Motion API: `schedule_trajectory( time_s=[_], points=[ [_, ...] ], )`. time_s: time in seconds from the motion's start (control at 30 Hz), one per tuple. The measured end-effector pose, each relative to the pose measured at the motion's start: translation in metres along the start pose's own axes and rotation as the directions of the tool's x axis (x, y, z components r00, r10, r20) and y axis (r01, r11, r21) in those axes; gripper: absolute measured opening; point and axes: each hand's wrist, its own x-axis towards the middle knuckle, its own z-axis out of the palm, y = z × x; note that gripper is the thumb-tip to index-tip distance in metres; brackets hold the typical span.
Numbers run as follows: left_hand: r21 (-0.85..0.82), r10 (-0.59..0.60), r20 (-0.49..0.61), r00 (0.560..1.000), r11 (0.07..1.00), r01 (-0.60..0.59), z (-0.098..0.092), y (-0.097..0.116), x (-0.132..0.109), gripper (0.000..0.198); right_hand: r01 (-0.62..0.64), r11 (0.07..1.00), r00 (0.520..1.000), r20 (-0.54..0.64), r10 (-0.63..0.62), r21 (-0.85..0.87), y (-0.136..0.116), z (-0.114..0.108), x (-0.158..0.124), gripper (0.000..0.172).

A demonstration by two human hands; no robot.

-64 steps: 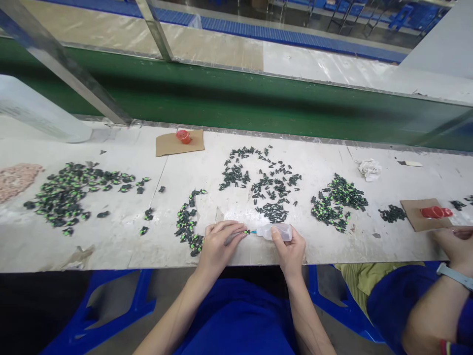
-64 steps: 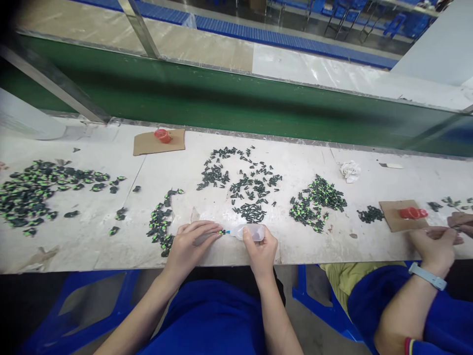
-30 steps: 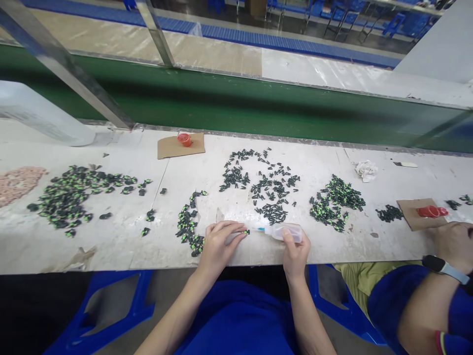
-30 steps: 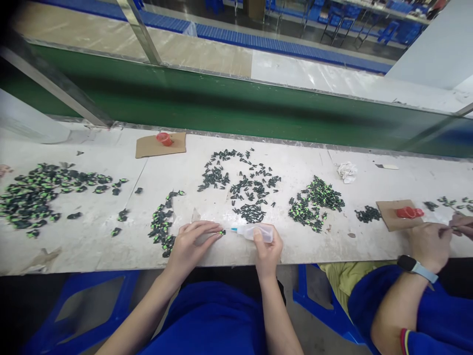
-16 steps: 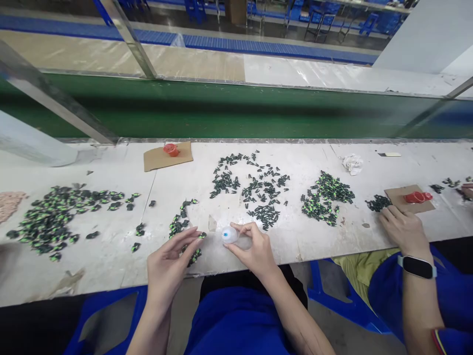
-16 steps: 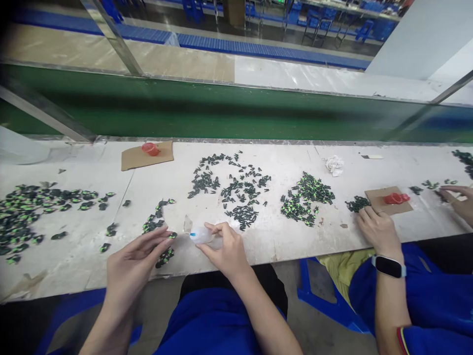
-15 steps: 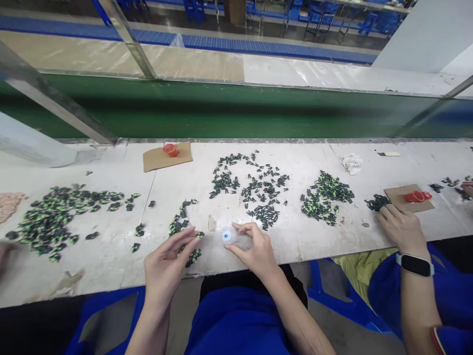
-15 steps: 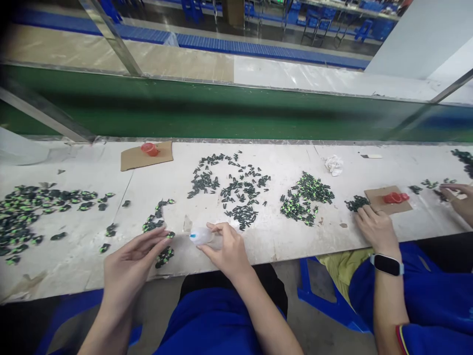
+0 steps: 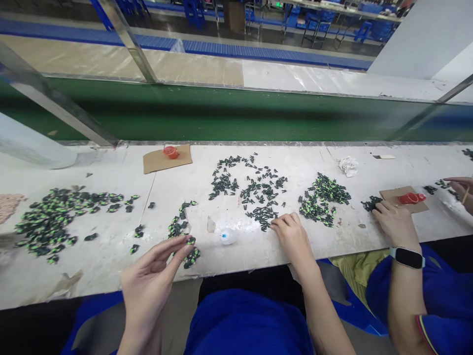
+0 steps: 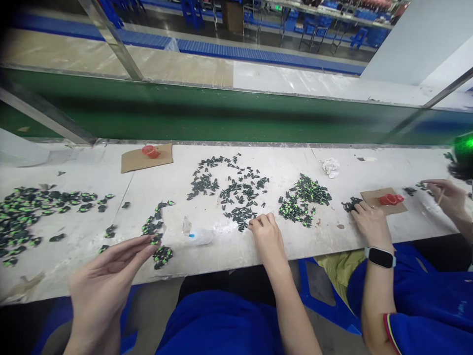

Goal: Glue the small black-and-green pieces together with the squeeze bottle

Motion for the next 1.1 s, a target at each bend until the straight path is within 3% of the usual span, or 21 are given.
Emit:
schedule_trajectory(
  time_s=[0.13, 0.23, 0.37, 0.47, 0.63, 0.73, 0.87, 1.0, 1.1],
  points=[
    [-0.047, 0.051, 0.069, 0.996, 0.998, -0.048, -0.001, 0.012, -0.008, 0.014, -0.004, 0.999, 1.0, -0.017, 0.004, 0.047, -0.004, -0.013, 0.0, 0.028],
    [-0.118, 0.049, 0.187, 0.981, 0.993, -0.027, 0.007, 0.025, -0.015, 0.015, -0.085, 0.95, 0.985, -0.121, 0.126, 0.3, -0.021, -0.029, -0.003, 0.023],
    [-0.149, 0.115, 0.274, 0.955, 0.986, -0.076, 0.025, 0.043, -0.022, 0.015, -0.172, 0.698, 0.922, -0.136, 0.362, 0.696, -0.062, -0.046, -0.008, 0.013],
    [-0.136, 0.206, 0.295, 0.933, 0.976, -0.173, 0.036, 0.051, -0.023, 0.015, -0.206, 0.52, 0.896, -0.054, 0.44, 0.829, -0.088, -0.05, -0.009, 0.009],
    [-0.077, 0.396, 0.325, 0.859, 0.916, -0.393, 0.042, 0.051, -0.023, 0.013, -0.249, 0.42, 0.895, 0.041, 0.445, 0.873, -0.097, -0.049, -0.009, 0.009],
    [-0.056, 0.445, 0.342, 0.827, 0.889, -0.455, 0.042, 0.049, -0.024, 0.017, -0.273, 0.397, 0.892, 0.075, 0.446, 0.877, -0.096, -0.049, -0.009, 0.01],
    [-0.055, 0.465, 0.34, 0.818, 0.878, -0.476, 0.043, 0.048, -0.025, 0.022, -0.243, 0.411, 0.889, 0.033, 0.456, 0.879, -0.096, -0.047, -0.01, 0.012],
    [-0.07, 0.449, 0.357, 0.819, 0.887, -0.456, 0.045, 0.049, -0.023, 0.02, -0.173, 0.498, 0.917, -0.047, 0.397, 0.85, -0.093, -0.045, -0.01, 0.014],
    [-0.093, 0.463, 0.367, 0.807, 0.881, -0.463, 0.043, 0.051, -0.02, 0.02, -0.044, 0.578, 0.939, -0.163, 0.301, 0.815, -0.089, -0.041, -0.009, 0.016]
  ],
)
